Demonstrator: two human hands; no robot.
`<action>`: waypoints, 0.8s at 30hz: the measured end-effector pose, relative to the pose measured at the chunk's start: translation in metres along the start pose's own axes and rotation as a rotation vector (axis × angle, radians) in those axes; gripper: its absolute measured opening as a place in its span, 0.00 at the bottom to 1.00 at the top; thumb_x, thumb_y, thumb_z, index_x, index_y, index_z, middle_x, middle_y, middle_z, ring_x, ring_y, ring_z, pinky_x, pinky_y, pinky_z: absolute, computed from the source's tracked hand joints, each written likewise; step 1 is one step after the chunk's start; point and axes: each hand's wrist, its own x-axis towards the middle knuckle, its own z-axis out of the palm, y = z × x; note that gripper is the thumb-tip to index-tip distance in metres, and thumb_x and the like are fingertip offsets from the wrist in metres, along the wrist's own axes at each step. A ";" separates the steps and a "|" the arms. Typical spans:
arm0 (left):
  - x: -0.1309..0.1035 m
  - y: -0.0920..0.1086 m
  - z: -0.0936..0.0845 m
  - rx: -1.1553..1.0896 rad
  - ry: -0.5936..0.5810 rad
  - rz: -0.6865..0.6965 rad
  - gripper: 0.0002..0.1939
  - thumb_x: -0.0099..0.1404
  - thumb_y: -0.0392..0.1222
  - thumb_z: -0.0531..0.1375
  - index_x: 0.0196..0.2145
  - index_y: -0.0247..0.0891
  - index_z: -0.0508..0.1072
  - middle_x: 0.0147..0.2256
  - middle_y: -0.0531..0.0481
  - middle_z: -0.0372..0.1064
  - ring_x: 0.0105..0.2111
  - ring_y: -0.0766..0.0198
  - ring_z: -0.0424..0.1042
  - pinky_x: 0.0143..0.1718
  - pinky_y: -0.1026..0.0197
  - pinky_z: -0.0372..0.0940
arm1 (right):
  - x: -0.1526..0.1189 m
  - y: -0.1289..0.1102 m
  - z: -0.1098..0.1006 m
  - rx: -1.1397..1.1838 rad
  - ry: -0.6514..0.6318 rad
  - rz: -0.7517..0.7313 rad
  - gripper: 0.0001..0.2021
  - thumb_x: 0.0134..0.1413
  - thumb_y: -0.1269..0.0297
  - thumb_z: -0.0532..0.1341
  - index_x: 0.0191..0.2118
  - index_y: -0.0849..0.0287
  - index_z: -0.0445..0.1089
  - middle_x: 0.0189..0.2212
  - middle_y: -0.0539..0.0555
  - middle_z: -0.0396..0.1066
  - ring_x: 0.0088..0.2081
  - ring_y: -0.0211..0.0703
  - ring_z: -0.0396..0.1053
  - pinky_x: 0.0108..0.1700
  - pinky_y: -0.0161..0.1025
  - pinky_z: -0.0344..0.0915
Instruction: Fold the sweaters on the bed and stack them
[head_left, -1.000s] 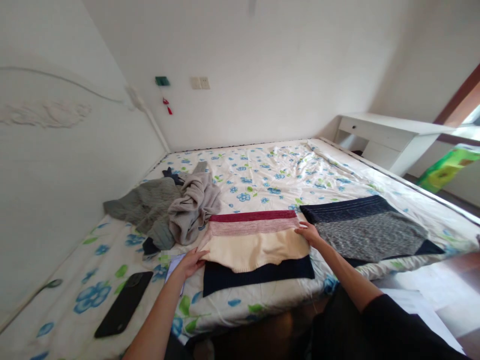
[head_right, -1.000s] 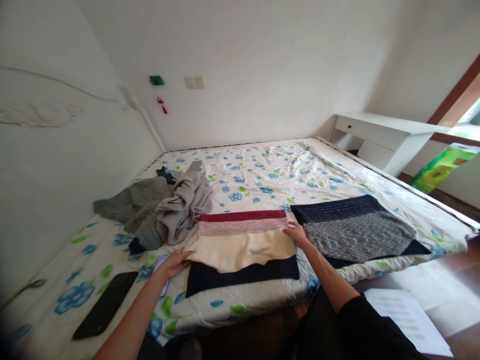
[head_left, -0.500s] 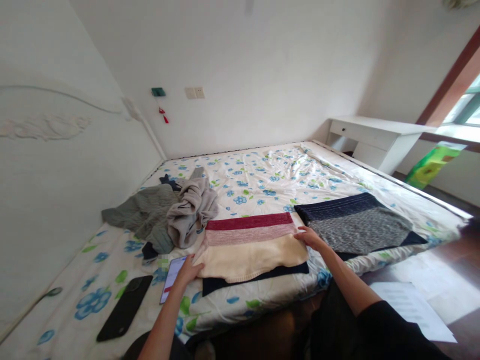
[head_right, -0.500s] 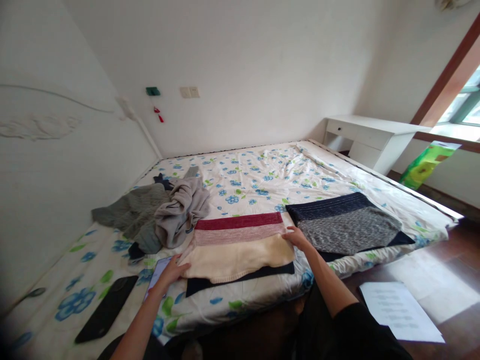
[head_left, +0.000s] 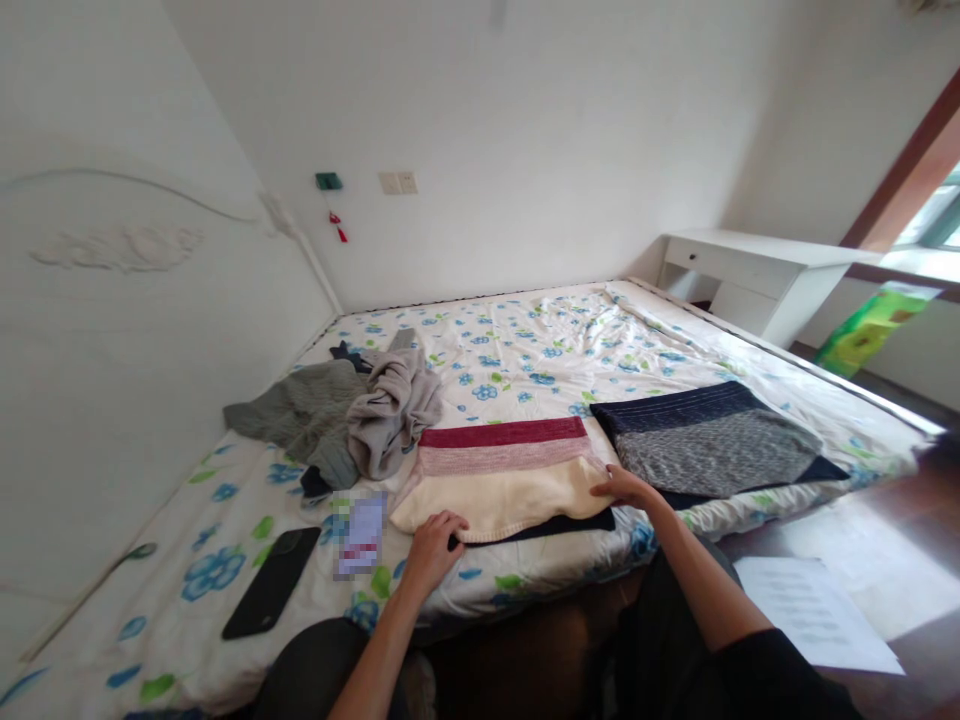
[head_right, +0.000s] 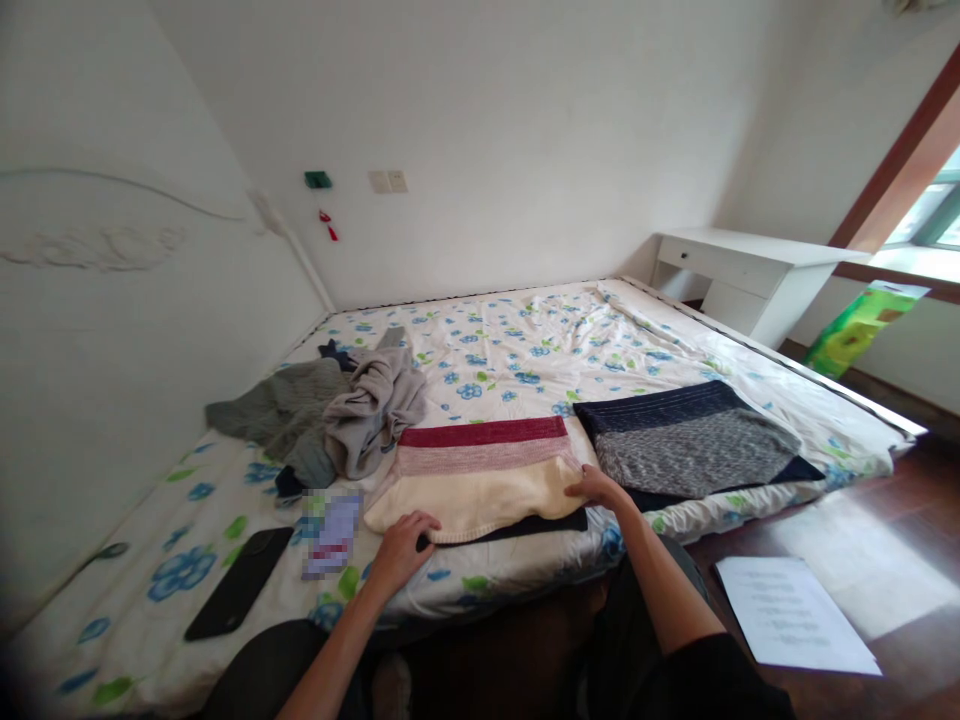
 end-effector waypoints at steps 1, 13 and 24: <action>0.001 -0.003 -0.001 -0.022 0.007 0.004 0.14 0.64 0.33 0.65 0.46 0.43 0.84 0.48 0.45 0.82 0.52 0.51 0.77 0.58 0.51 0.66 | -0.002 -0.001 -0.002 0.022 -0.007 0.012 0.37 0.46 0.64 0.81 0.62 0.55 0.69 0.54 0.59 0.80 0.50 0.51 0.82 0.44 0.39 0.81; -0.005 -0.020 -0.011 -0.087 0.022 0.052 0.11 0.71 0.41 0.62 0.41 0.44 0.87 0.46 0.45 0.85 0.51 0.51 0.80 0.60 0.51 0.68 | -0.015 -0.001 -0.011 -0.092 0.013 0.105 0.40 0.40 0.66 0.84 0.60 0.59 0.70 0.35 0.52 0.79 0.29 0.40 0.78 0.31 0.33 0.75; -0.007 0.004 -0.006 0.008 -0.008 -0.008 0.12 0.72 0.47 0.63 0.39 0.43 0.86 0.47 0.44 0.82 0.52 0.50 0.76 0.60 0.48 0.65 | -0.029 -0.004 0.016 -0.505 0.585 -0.463 0.30 0.67 0.54 0.68 0.69 0.61 0.69 0.63 0.69 0.74 0.66 0.62 0.71 0.72 0.52 0.64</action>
